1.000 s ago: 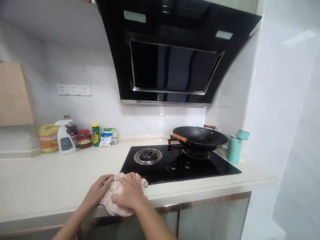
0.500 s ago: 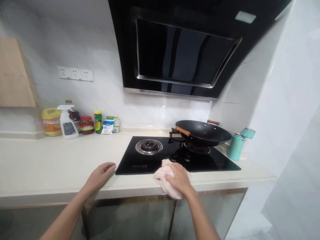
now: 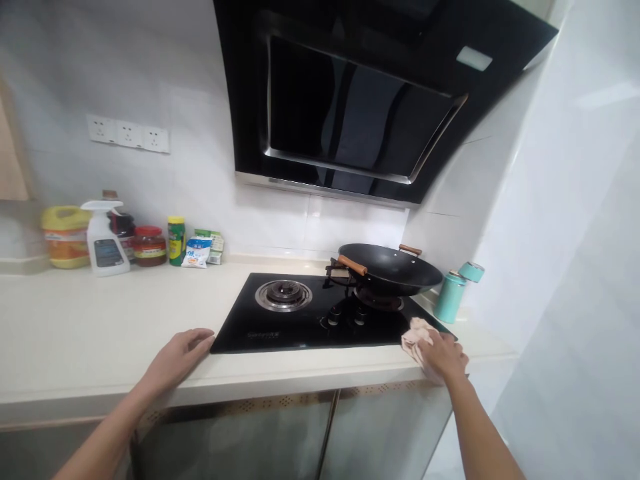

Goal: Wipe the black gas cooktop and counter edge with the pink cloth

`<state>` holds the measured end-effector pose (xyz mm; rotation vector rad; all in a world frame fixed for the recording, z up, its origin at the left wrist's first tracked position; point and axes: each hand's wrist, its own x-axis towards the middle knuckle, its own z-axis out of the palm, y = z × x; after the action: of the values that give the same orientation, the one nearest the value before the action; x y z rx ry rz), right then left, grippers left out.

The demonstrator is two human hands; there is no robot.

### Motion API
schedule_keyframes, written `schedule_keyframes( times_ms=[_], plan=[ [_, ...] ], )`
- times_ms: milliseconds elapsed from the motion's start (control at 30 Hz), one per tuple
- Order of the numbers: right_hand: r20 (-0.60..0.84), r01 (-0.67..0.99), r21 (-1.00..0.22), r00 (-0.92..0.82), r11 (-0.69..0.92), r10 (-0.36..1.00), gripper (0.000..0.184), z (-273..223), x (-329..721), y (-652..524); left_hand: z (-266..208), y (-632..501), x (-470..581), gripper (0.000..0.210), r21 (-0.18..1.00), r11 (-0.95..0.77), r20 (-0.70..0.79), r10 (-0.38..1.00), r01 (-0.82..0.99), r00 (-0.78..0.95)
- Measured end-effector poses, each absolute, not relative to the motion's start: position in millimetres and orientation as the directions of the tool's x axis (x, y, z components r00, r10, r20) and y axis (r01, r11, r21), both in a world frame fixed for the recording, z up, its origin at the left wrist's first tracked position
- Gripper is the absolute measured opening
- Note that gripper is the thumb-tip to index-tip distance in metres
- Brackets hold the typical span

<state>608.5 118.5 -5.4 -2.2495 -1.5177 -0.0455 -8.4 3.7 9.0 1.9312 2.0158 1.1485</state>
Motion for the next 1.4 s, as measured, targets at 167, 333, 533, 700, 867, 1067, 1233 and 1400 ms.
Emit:
schedule_keyframes(
  times_ms=[167,333,533,700,867,1067,1233,1400],
  plan=[
    [0.296,0.896,-0.294,0.416,-0.332,0.86,0.065,-13.2,583.2,110.0,4.2,8.2,-7.6,0.05,0.485,-0.073,0.422,0.892,0.871,-0.16],
    [0.426,0.972,-0.162,0.224,-0.169,0.877,0.079,-12.1,500.8,83.7,2.3,11.7,-6.6,0.051,0.462,-0.049,0.409,0.898,0.886,-0.164],
    [0.49,0.974,-0.157,-0.068,0.164,0.869,0.058,-4.1,377.3,45.4,5.6,9.0,-4.3,0.054,0.48,-0.054,0.402,0.901,0.876,-0.164],
    [0.47,0.869,-0.227,-0.298,0.44,0.831,0.057,6.8,292.0,18.8,7.9,9.7,-6.0,0.056,0.511,-0.056,0.384,0.907,0.857,-0.17],
    [0.496,0.735,-0.238,-0.47,0.635,0.73,0.066,6.4,234.4,5.5,4.5,17.8,-16.1,0.055,0.54,-0.087,0.392,0.906,0.837,-0.16],
    [0.527,0.66,-0.26,-0.515,0.705,0.676,0.065,0.8,233.2,11.2,-2.2,29.0,-33.5,0.054,0.567,-0.053,0.367,0.91,0.822,-0.194],
    [0.448,0.713,-0.362,-0.432,0.6,0.783,0.064,4.8,288.7,24.6,-6.2,32.2,-40.3,0.05,0.569,-0.026,0.361,0.906,0.822,-0.221],
    [0.469,0.825,-0.422,-0.155,0.375,0.87,0.049,-1.7,379.1,51.1,-0.8,26.7,-33.6,0.057,0.566,0.013,0.339,0.908,0.824,-0.247]
  ],
)
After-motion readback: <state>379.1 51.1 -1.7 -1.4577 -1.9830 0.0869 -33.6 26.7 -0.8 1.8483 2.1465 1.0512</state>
